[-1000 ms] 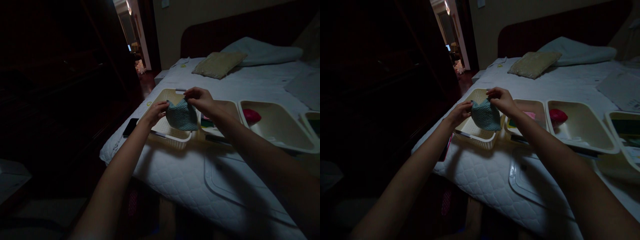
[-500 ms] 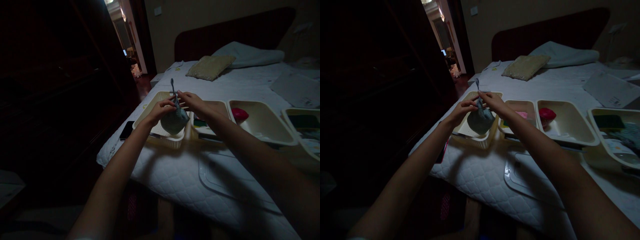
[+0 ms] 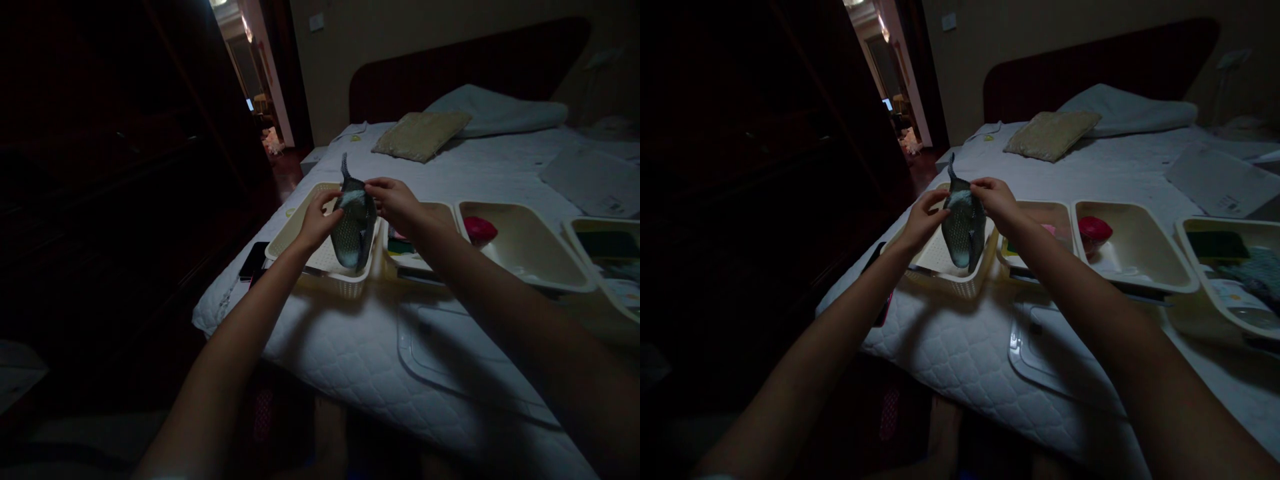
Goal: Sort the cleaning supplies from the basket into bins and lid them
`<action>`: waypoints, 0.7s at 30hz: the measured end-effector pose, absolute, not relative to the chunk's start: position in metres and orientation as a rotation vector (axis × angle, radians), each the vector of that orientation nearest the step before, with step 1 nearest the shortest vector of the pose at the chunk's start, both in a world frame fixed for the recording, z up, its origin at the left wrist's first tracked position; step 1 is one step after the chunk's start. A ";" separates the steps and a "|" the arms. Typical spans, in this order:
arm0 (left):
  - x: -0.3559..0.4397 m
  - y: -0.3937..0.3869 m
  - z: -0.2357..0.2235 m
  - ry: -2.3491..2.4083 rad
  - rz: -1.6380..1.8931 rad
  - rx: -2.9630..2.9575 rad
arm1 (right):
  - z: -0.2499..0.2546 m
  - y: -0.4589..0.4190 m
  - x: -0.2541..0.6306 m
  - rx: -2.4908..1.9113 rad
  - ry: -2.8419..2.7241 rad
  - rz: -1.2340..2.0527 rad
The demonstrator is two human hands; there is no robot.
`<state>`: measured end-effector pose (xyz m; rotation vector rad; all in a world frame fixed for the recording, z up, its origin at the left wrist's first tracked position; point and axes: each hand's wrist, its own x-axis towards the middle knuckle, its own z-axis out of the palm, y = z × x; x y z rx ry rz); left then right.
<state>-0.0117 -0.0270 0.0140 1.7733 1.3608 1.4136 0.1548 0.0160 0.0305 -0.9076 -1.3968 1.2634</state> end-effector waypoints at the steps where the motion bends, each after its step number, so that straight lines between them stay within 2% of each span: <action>1: -0.015 -0.025 0.010 1.389 1.436 1.707 | 0.033 0.016 0.155 -0.893 -1.385 1.268; 6: -0.029 -0.021 -0.007 1.198 1.189 1.549 | 0.044 0.014 0.153 -0.821 -1.439 1.197; 9: -0.036 -0.022 -0.014 1.264 1.149 1.480 | 0.047 0.015 0.154 -0.813 -1.475 1.147; 21: -0.050 -0.013 0.000 1.499 1.471 1.284 | 0.026 0.016 0.173 -0.979 -1.375 1.215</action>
